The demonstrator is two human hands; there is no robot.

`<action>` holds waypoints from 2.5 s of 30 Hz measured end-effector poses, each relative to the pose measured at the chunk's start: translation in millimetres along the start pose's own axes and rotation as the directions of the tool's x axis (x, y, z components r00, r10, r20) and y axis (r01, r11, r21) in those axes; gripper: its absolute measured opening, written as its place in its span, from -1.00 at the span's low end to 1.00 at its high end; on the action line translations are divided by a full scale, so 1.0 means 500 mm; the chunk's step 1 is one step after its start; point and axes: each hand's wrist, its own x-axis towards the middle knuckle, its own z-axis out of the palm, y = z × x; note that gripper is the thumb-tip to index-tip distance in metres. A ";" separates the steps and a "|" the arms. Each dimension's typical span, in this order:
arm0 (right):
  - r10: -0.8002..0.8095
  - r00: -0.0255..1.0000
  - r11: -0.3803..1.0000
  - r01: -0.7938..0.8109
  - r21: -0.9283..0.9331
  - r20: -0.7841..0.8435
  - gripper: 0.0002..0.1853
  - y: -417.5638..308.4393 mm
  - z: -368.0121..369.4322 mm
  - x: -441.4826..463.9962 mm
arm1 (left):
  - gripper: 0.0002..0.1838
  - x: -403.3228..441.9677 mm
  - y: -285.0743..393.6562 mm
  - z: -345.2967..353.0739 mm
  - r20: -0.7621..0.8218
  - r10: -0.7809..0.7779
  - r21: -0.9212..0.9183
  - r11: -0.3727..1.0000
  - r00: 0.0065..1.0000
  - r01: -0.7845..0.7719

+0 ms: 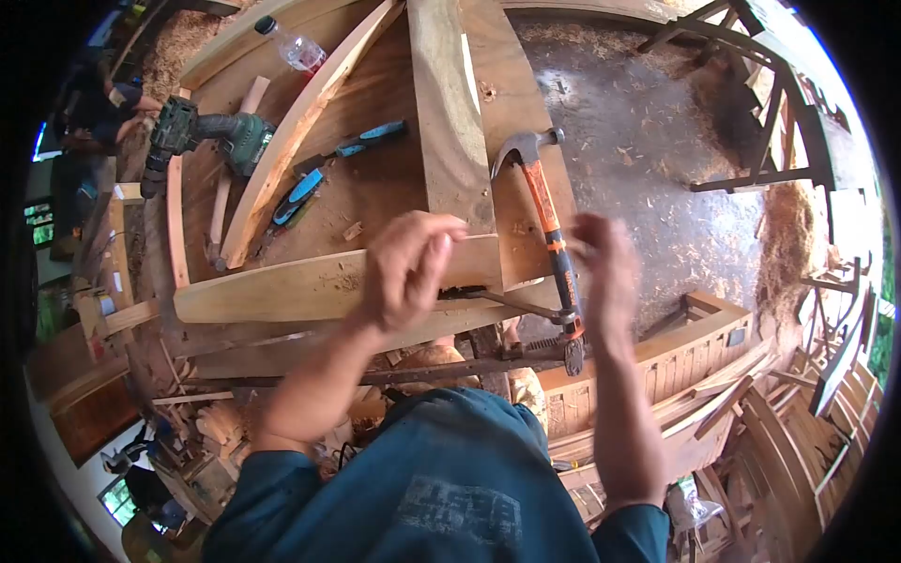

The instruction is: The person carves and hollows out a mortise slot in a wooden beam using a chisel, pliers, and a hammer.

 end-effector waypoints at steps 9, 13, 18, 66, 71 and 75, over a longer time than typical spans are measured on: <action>0.371 0.807 -0.378 0.584 -0.718 0.460 -0.79 -0.218 0.105 -0.116 | 0.09 -0.012 -0.156 -0.160 0.733 -0.211 0.342 0.936 0.647 -0.082; 0.482 0.827 -0.445 0.516 -0.731 0.290 -0.85 -0.178 0.131 -0.093 | 0.18 -0.042 -0.172 -0.169 0.712 -0.117 0.364 0.905 0.693 -0.220; 0.533 0.819 -0.467 0.495 -0.733 0.213 -0.69 -0.175 0.148 -0.084 | 0.16 -0.065 -0.148 -0.179 0.657 -0.132 0.351 0.925 0.742 -0.146; 0.357 0.682 -0.238 0.727 -0.645 0.638 -0.79 -0.107 0.049 0.009 | 0.11 -0.055 -0.164 -0.170 0.656 -0.059 0.279 0.945 0.752 -0.169; 0.264 0.649 -0.137 0.758 -0.638 0.714 -0.70 -0.080 0.028 0.029 | 0.12 -0.056 -0.161 -0.174 0.659 -0.063 0.284 0.943 0.750 -0.171; 0.284 0.662 -0.168 0.746 -0.644 0.694 -0.70 -0.071 0.017 0.028 | 0.13 -0.060 -0.161 -0.170 0.644 -0.048 0.275 0.946 0.764 -0.172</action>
